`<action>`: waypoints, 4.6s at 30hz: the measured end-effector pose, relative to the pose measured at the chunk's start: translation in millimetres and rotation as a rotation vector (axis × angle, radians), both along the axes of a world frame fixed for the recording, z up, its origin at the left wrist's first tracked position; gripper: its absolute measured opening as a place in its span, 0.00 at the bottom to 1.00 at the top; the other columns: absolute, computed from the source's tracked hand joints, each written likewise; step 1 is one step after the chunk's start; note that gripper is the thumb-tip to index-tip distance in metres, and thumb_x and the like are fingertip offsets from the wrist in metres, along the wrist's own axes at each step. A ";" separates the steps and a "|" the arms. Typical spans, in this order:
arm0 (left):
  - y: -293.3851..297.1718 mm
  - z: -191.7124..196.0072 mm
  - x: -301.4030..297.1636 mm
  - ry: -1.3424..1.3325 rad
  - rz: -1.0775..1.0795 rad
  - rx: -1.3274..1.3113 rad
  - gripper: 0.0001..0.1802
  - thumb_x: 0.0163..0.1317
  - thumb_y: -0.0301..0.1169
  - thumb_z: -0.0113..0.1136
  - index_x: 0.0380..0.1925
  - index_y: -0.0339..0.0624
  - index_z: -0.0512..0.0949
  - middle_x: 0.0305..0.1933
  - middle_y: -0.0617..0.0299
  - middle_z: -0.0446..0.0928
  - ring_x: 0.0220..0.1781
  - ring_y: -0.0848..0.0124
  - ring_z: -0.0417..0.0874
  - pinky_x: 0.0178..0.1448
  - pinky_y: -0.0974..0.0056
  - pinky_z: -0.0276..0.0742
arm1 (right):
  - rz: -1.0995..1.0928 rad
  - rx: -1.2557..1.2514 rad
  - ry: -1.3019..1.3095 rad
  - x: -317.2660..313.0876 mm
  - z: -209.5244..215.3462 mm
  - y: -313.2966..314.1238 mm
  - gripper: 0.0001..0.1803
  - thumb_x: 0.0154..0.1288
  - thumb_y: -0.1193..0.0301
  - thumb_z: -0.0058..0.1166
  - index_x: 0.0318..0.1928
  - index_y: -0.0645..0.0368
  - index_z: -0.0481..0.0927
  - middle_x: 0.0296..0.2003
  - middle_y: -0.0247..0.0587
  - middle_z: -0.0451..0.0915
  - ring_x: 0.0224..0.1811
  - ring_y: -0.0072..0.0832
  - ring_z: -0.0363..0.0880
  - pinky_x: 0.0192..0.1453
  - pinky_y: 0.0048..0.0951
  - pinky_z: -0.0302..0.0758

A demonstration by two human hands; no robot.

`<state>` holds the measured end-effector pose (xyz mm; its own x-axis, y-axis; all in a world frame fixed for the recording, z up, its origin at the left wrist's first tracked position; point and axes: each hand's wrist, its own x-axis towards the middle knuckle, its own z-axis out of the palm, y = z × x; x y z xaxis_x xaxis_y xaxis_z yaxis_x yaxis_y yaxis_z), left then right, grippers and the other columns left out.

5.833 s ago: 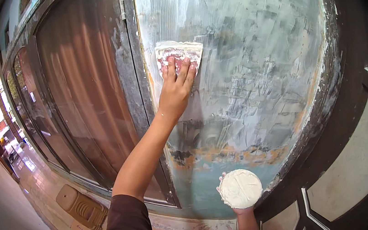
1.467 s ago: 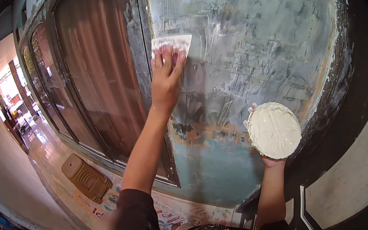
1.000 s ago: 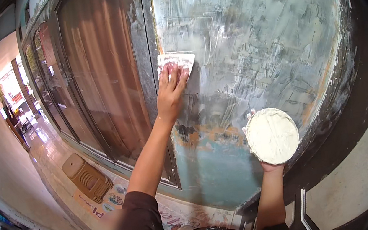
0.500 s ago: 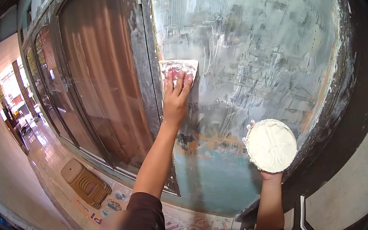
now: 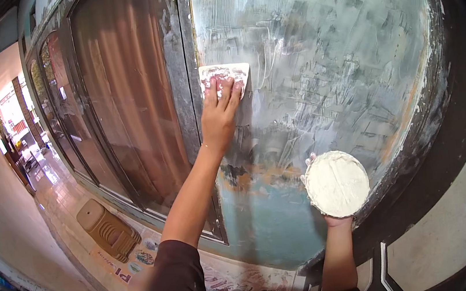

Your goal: Applying and smoothing wall putty or plaster onto a wall surface using a putty knife.

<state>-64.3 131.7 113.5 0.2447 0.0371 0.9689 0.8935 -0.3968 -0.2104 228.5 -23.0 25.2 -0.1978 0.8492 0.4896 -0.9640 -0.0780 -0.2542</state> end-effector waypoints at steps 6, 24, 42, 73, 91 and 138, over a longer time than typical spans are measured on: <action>-4.4 -59.4 -2.4 0.032 -0.063 -0.122 0.29 0.62 0.22 0.52 0.66 0.46 0.73 0.74 0.56 0.67 0.77 0.42 0.61 0.73 0.39 0.63 | -0.027 -0.115 0.084 6.4 -3.4 -9.1 0.40 0.71 0.44 0.45 0.73 0.57 0.63 0.75 0.54 0.58 0.77 0.54 0.56 0.79 0.65 0.51; -2.6 -93.8 11.2 0.006 -0.108 -0.167 0.32 0.59 0.16 0.50 0.67 0.41 0.72 0.76 0.47 0.63 0.78 0.41 0.59 0.77 0.40 0.56 | -0.200 -0.119 0.181 30.8 15.0 -35.0 0.40 0.72 0.45 0.45 0.74 0.59 0.62 0.76 0.57 0.55 0.77 0.56 0.54 0.80 0.65 0.47; -20.7 -109.9 29.3 0.033 -0.108 -0.182 0.32 0.61 0.20 0.50 0.68 0.47 0.71 0.76 0.51 0.64 0.76 0.35 0.59 0.75 0.36 0.59 | -0.166 -0.025 0.126 40.2 -1.0 -42.0 0.39 0.73 0.46 0.44 0.73 0.61 0.62 0.75 0.61 0.54 0.77 0.59 0.53 0.79 0.69 0.47; -7.2 46.4 53.4 -0.031 -0.102 0.038 0.30 0.60 0.20 0.51 0.64 0.49 0.75 0.70 0.47 0.70 0.71 0.33 0.65 0.73 0.40 0.64 | -0.115 -0.180 0.142 18.5 4.5 -35.3 0.41 0.72 0.43 0.43 0.73 0.62 0.62 0.75 0.59 0.56 0.76 0.57 0.56 0.78 0.66 0.51; -19.9 92.3 15.9 -0.051 -0.083 0.138 0.31 0.58 0.17 0.51 0.63 0.45 0.75 0.67 0.49 0.73 0.67 0.40 0.72 0.70 0.45 0.69 | -0.050 -0.187 0.153 11.8 -10.9 -19.7 0.40 0.72 0.44 0.43 0.74 0.57 0.62 0.76 0.54 0.56 0.77 0.54 0.56 0.78 0.67 0.51; -14.1 76.4 11.7 -0.057 -0.102 0.068 0.32 0.58 0.17 0.53 0.64 0.48 0.74 0.71 0.47 0.68 0.71 0.31 0.64 0.72 0.40 0.66 | -0.032 -0.182 0.092 14.1 -30.4 -22.3 0.37 0.71 0.45 0.45 0.71 0.57 0.67 0.74 0.54 0.61 0.76 0.53 0.58 0.78 0.65 0.52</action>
<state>-52.7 117.6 189.9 0.1885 -0.0510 0.9807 0.8603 -0.4730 -0.1900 242.7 -45.3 -5.2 -0.1310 0.9306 0.3419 -0.9852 -0.0838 -0.1495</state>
